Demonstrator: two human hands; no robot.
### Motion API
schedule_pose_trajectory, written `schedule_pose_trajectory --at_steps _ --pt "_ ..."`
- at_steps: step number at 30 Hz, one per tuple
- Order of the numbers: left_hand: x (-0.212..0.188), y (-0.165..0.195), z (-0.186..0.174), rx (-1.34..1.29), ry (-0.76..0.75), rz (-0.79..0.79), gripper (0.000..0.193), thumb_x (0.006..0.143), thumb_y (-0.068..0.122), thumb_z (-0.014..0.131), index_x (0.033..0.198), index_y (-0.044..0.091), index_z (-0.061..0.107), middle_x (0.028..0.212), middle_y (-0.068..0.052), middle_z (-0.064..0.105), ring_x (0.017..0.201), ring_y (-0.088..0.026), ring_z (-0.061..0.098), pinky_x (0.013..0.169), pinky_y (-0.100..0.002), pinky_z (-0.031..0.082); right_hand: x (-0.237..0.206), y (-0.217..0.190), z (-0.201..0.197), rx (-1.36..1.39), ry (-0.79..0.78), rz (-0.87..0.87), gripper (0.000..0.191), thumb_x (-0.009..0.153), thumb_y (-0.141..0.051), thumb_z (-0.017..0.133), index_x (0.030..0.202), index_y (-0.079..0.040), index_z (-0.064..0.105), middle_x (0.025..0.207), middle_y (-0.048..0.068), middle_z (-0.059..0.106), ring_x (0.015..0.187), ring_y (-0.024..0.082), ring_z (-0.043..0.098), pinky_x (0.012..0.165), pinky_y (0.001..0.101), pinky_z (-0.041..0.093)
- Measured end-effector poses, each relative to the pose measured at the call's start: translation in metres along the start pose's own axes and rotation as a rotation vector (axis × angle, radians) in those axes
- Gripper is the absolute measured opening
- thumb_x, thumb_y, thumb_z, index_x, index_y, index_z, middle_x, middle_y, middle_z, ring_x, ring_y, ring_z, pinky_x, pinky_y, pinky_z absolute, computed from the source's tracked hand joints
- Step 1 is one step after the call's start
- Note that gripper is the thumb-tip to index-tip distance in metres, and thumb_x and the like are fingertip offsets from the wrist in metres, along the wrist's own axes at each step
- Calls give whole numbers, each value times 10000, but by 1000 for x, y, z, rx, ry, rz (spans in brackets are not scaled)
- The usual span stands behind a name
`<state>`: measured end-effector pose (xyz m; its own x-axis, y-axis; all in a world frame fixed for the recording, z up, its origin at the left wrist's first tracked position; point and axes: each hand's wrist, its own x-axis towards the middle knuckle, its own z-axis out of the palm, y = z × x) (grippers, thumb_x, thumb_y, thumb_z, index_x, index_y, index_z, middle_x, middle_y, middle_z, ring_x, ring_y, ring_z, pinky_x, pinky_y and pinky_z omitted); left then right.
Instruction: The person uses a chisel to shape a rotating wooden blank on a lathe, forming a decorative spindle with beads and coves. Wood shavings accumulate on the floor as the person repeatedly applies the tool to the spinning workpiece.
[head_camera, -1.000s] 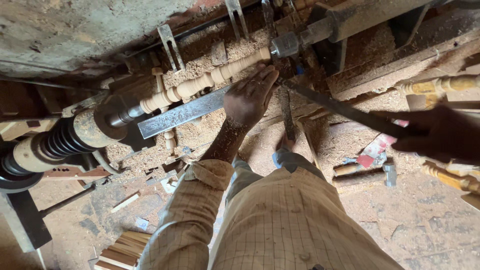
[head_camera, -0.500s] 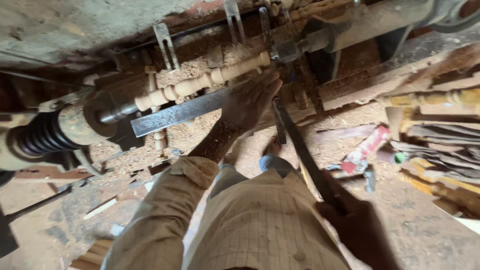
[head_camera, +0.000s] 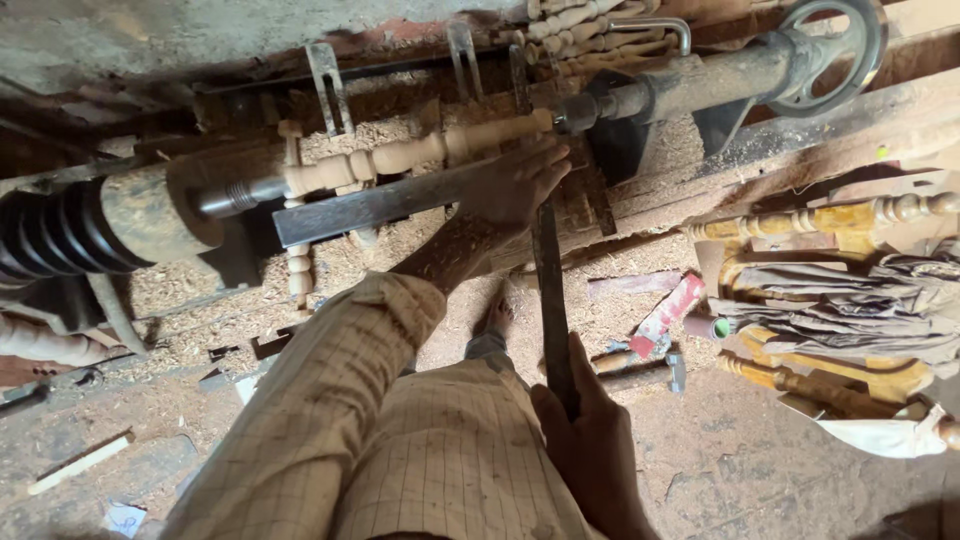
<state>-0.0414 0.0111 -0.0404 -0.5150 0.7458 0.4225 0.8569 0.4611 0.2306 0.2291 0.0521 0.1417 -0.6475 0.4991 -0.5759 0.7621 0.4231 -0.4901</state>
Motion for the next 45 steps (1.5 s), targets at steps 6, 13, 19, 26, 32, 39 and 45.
schedule_pose_trajectory --at_steps 6,13,19,26,32,39,45 --pt "-7 6 6 -414 88 -195 255 1082 189 537 1229 109 730 1431 -53 647 1402 -217 570 1204 -367 449 5 1 -18 26 -52 9 824 876 -269 758 1620 -231 404 621 77 710 419 124 566 410 333 492" --pt "-31 15 -3 -129 188 -167 172 1000 90 664 1130 101 776 1266 -106 754 1330 -256 612 1170 -386 499 39 30 -72 9 -215 7 822 856 -289 789 1595 -246 431 550 53 661 371 114 497 372 311 451" --pt "-28 22 0 -41 413 -216 191 1006 8 711 1122 144 778 1189 -67 774 1245 -243 699 1071 -396 606 103 51 -132 -169 -360 -87 852 817 -323 805 1597 -315 461 528 31 621 362 117 483 355 320 451" --pt "-27 38 6 181 468 -424 375 936 -52 692 1220 180 769 1251 -74 766 1252 -213 693 947 -366 667 207 45 -197 -416 -578 -160 771 847 -409 760 1554 -275 483 491 80 573 345 173 474 353 360 487" --pt "-28 46 0 135 459 -485 331 979 -43 735 1247 150 753 1281 -57 748 1301 -194 675 980 -361 649 229 45 -207 -742 -575 -81 620 890 -470 764 1427 -189 632 572 46 667 418 165 505 448 332 503" --pt "-42 46 -10 122 446 -463 291 976 14 752 1222 169 766 1321 -41 727 1344 -193 634 1060 -362 639 185 60 -181 -456 -591 -135 811 927 -359 774 1649 -290 412 504 75 583 368 149 514 394 332 491" --pt "-45 37 -6 98 429 -428 253 982 47 763 1212 151 767 1316 -61 731 1334 -203 638 1065 -375 624 167 48 -174 -411 -572 -91 843 901 -309 746 1661 -313 383 556 18 634 388 126 519 400 331 503"
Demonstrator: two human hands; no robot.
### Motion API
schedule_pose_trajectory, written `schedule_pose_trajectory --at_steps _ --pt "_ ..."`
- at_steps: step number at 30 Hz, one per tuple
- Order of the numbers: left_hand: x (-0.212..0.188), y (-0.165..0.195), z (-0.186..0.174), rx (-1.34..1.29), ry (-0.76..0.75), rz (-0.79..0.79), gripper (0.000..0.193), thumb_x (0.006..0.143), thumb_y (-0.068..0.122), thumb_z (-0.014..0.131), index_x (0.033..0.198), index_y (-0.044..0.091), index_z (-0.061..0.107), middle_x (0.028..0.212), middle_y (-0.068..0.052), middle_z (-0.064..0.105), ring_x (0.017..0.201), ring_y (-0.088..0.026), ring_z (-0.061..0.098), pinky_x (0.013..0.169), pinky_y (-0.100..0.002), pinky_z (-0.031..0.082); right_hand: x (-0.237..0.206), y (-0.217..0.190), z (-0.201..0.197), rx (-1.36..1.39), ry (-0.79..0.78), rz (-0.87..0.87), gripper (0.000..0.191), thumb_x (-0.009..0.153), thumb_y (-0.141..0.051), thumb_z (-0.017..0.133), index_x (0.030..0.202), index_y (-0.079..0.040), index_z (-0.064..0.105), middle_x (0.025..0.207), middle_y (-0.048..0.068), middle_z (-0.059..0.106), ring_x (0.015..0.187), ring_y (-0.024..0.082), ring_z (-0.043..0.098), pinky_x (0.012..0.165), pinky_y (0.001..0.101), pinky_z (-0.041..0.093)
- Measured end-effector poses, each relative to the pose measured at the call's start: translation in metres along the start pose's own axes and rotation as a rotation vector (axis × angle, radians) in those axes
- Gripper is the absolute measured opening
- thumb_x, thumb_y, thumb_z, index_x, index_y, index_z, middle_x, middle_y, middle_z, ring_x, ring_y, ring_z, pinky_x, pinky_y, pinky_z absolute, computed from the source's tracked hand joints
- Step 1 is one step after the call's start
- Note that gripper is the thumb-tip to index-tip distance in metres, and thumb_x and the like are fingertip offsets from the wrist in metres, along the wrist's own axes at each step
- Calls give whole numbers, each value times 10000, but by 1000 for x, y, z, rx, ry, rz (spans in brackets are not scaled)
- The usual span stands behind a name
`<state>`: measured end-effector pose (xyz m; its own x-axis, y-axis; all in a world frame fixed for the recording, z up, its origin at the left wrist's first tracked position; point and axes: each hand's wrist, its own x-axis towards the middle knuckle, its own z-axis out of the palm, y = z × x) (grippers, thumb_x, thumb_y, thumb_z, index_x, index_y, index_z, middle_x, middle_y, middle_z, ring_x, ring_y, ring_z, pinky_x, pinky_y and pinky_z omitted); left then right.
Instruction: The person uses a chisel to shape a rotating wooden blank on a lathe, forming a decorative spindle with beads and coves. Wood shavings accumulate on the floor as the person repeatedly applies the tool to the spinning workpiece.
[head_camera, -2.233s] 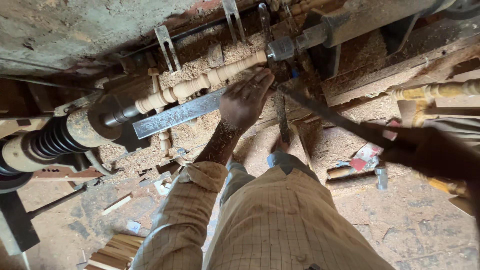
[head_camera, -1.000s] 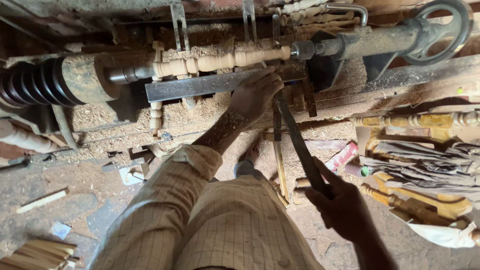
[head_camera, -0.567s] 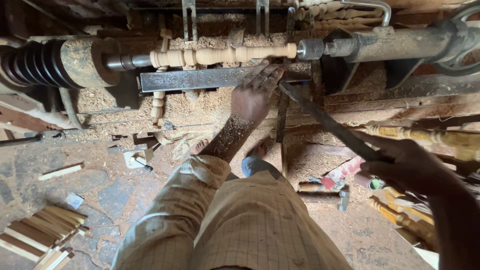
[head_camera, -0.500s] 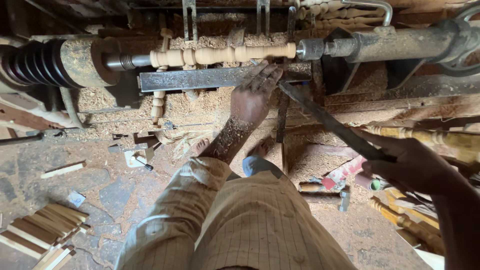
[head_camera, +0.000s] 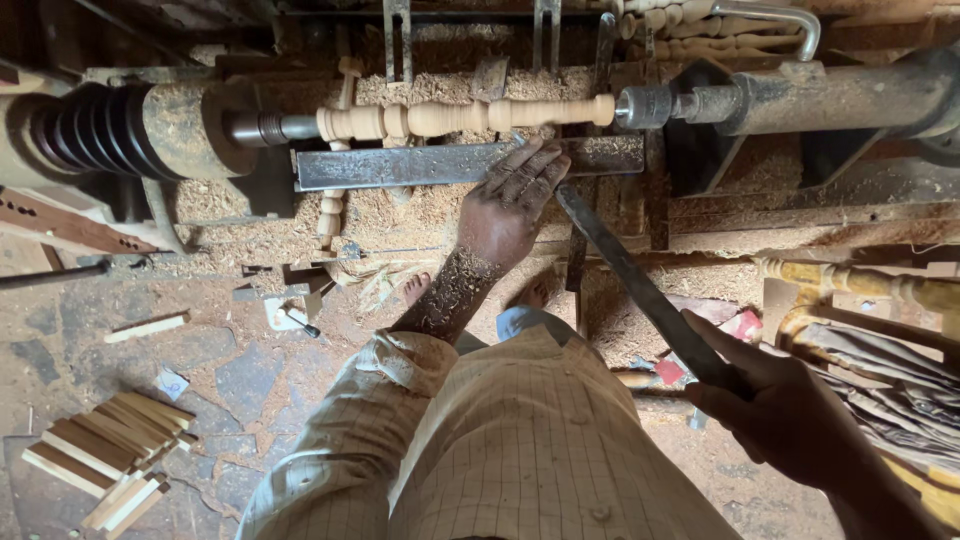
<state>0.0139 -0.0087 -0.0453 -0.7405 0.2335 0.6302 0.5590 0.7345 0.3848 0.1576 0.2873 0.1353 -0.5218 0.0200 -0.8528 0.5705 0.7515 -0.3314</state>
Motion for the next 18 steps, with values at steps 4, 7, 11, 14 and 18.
schedule_pose_trajectory --at_steps 4,7,11,14,18 --pt "-1 -5 3 19 -23 42 257 1021 14 754 1242 144 766 1334 -65 712 1336 -197 646 1092 -366 625 -10 -12 16 9 37 56 816 915 -373 775 1648 -329 419 533 49 553 404 142 508 420 340 493" --pt "5 -6 4 -97 13 -19 218 1085 53 734 1287 135 743 1356 -69 697 1342 -175 653 1083 -322 617 -21 -23 32 46 66 147 809 928 -394 793 1652 -350 434 546 69 545 433 152 511 454 346 492" --pt "10 -11 -13 -73 -137 111 242 1020 58 671 1237 128 753 1315 -91 731 1288 -222 665 1093 -413 583 -35 -38 59 24 204 184 749 843 -402 825 1521 -377 508 546 101 579 486 146 506 520 356 488" --pt "18 -19 -22 -119 -209 182 265 1007 68 623 1240 81 749 1305 -120 736 1271 -250 666 1085 -437 569 -41 -47 80 45 267 182 784 811 -395 840 1533 -395 535 580 101 665 490 152 603 566 336 522" --pt "23 -33 -26 -79 -242 337 273 1034 97 638 1287 58 732 1336 -139 707 1298 -263 645 1111 -436 568 -44 -57 118 159 332 202 766 835 -317 849 1554 -325 584 653 152 677 575 174 618 584 364 567"
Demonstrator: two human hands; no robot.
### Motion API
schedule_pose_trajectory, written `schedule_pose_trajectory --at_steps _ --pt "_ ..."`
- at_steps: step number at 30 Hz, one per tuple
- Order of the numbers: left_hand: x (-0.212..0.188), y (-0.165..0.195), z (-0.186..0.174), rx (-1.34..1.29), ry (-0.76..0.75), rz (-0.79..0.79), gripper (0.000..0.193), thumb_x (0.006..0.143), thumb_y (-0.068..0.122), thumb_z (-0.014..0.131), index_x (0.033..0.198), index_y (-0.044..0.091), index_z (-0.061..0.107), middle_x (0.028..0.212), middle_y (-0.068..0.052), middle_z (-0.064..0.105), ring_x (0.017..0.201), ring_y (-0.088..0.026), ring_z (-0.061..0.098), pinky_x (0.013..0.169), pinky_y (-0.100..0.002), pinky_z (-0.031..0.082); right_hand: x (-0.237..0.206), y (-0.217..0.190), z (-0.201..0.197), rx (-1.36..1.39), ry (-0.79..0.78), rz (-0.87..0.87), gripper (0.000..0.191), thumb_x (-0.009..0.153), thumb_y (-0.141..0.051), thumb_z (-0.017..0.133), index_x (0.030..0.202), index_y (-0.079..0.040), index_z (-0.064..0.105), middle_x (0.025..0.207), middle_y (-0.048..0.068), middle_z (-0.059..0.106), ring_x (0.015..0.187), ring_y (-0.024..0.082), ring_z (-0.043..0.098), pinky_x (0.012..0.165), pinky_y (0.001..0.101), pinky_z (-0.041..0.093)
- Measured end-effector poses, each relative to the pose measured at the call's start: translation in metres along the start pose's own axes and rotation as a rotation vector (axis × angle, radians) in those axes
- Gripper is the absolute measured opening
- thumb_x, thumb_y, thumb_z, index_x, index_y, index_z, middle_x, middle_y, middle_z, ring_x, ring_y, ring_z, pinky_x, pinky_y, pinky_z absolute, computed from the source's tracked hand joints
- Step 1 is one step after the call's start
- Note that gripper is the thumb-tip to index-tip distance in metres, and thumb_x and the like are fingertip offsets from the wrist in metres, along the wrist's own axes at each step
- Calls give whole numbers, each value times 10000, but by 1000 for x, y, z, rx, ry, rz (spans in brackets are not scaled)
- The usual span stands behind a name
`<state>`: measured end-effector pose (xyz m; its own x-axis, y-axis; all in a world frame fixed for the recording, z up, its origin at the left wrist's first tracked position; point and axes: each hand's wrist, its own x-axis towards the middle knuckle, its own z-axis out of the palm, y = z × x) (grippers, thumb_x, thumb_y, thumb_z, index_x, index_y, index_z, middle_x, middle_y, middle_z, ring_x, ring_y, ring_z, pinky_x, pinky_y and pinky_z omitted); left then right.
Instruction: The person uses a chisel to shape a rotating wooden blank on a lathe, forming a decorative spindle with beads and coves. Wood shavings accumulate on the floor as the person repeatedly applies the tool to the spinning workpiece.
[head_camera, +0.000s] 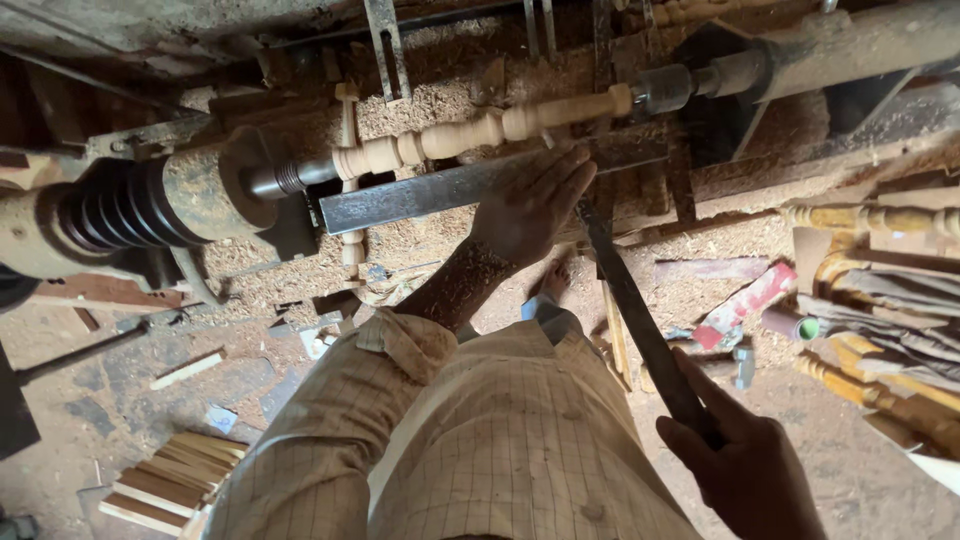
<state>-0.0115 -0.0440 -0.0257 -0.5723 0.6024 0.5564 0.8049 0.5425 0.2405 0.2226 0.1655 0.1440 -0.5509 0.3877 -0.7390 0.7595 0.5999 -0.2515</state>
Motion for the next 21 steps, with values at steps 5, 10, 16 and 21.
schedule_pose_trajectory --at_steps 5,10,16,21 --pt "-9 -10 5 -100 6 28 254 1069 105 648 1311 72 716 1371 -118 693 1339 -252 632 1131 -406 561 -23 -13 48 119 144 -88 726 764 -295 851 1443 -273 595 717 120 757 626 149 765 644 343 588" --pt "-10 -11 16 -657 -26 -283 300 1097 161 579 1333 -9 648 1410 -176 652 1369 -255 609 1171 -398 521 -41 -42 101 203 184 22 798 789 -288 830 1530 -276 534 788 133 830 644 154 793 642 336 619" --pt "-6 -18 10 -224 -169 43 403 1074 167 535 1421 -32 582 1490 -217 585 1427 -330 548 1214 -418 431 -53 -80 150 327 246 93 825 807 -280 820 1559 -266 481 692 144 801 573 159 742 572 353 586" --pt "1 -17 4 -159 -131 121 381 1118 165 515 1453 -12 553 1512 -214 549 1459 -343 501 1243 -446 417 -55 -81 143 345 236 42 866 813 -268 805 1589 -271 422 581 98 740 469 110 650 487 320 547"
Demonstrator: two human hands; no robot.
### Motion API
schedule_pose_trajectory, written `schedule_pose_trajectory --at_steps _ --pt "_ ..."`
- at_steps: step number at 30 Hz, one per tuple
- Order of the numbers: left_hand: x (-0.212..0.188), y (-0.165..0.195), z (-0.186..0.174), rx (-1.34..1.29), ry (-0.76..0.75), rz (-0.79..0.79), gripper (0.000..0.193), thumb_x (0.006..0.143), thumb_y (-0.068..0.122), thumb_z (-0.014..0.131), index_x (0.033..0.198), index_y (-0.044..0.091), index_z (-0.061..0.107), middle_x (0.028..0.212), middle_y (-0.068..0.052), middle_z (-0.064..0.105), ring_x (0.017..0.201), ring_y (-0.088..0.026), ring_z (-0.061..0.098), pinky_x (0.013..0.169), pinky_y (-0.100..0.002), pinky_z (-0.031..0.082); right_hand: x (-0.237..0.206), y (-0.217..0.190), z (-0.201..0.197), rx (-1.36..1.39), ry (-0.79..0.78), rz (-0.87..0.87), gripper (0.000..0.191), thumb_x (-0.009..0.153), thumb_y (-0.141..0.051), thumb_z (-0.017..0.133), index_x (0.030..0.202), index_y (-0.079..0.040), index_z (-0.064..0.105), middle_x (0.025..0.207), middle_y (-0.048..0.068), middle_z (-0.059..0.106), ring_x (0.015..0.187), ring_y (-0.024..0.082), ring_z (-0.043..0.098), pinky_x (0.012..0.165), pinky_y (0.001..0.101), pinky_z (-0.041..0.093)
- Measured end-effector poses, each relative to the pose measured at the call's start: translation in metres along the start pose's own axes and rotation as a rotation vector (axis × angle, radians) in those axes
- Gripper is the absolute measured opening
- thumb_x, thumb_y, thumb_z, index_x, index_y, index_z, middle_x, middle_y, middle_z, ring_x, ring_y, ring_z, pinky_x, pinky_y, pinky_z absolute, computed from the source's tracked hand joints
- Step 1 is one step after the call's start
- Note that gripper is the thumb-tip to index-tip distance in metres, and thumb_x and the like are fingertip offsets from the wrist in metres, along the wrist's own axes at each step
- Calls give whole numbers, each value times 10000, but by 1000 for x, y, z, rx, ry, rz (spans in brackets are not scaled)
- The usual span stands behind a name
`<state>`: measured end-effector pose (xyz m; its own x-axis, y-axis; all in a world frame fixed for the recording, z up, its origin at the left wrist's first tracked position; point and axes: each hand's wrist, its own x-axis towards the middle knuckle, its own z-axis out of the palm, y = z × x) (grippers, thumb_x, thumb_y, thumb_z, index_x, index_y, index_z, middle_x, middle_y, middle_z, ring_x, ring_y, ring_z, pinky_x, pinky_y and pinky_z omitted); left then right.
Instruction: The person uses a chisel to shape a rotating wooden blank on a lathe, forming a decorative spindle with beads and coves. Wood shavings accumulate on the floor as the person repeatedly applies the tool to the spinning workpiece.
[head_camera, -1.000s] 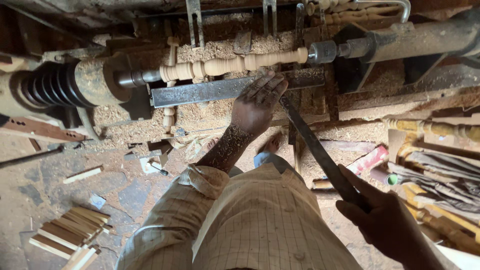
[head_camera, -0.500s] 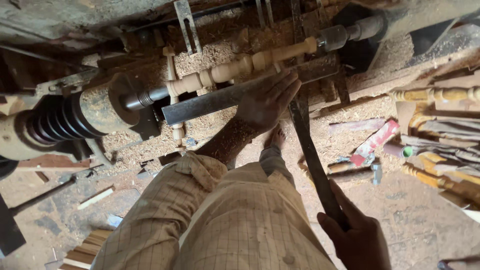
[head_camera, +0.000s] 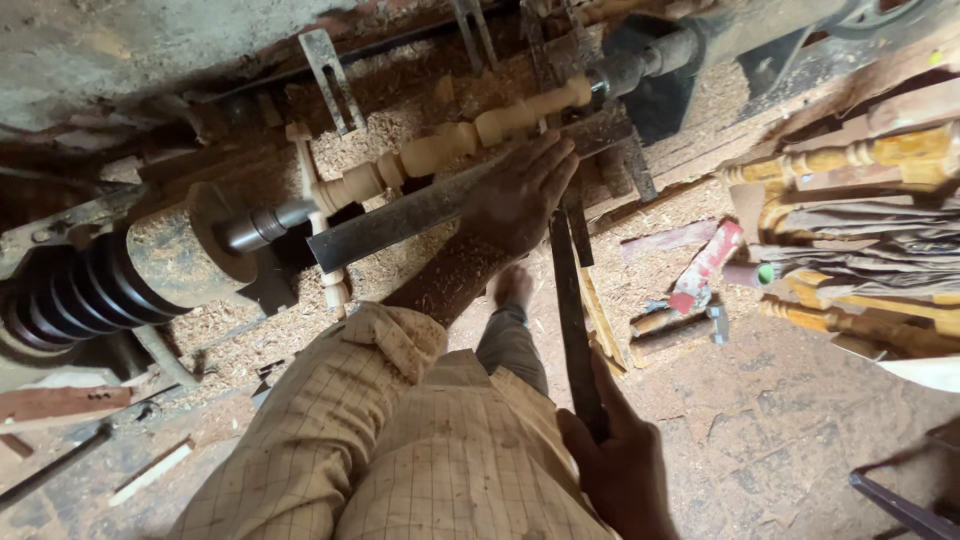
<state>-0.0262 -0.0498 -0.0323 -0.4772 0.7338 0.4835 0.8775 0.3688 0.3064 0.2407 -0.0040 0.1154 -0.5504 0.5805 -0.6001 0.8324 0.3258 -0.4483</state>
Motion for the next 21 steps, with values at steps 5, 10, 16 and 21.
schedule_pose_trajectory --at_steps 5,10,16,21 --pt "1 4 8 -214 -31 -227 322 1131 181 533 1405 24 593 1478 -188 585 1429 -312 538 1216 -421 453 27 10 -62 6 -130 57 872 800 -251 810 1592 -330 454 474 36 599 358 118 510 376 349 472" --pt "2 6 20 -41 166 -134 258 1105 145 575 1336 75 665 1394 -152 663 1356 -292 605 1144 -415 512 74 28 -124 -238 -248 7 885 800 -323 833 1592 -397 444 426 37 569 335 135 516 384 341 496" --pt "7 13 20 -51 170 -242 211 1067 99 638 1249 127 741 1294 -120 755 1264 -273 685 1028 -404 597 178 41 -198 -496 -370 -105 831 804 -413 816 1556 -405 463 488 27 665 345 154 573 449 347 555" --pt "35 32 37 133 352 -232 169 1102 121 704 1266 81 719 1286 -140 719 1308 -274 663 1061 -415 654 238 59 -241 -609 -446 -265 818 855 -493 777 1589 -377 435 559 36 621 396 137 581 479 328 577"
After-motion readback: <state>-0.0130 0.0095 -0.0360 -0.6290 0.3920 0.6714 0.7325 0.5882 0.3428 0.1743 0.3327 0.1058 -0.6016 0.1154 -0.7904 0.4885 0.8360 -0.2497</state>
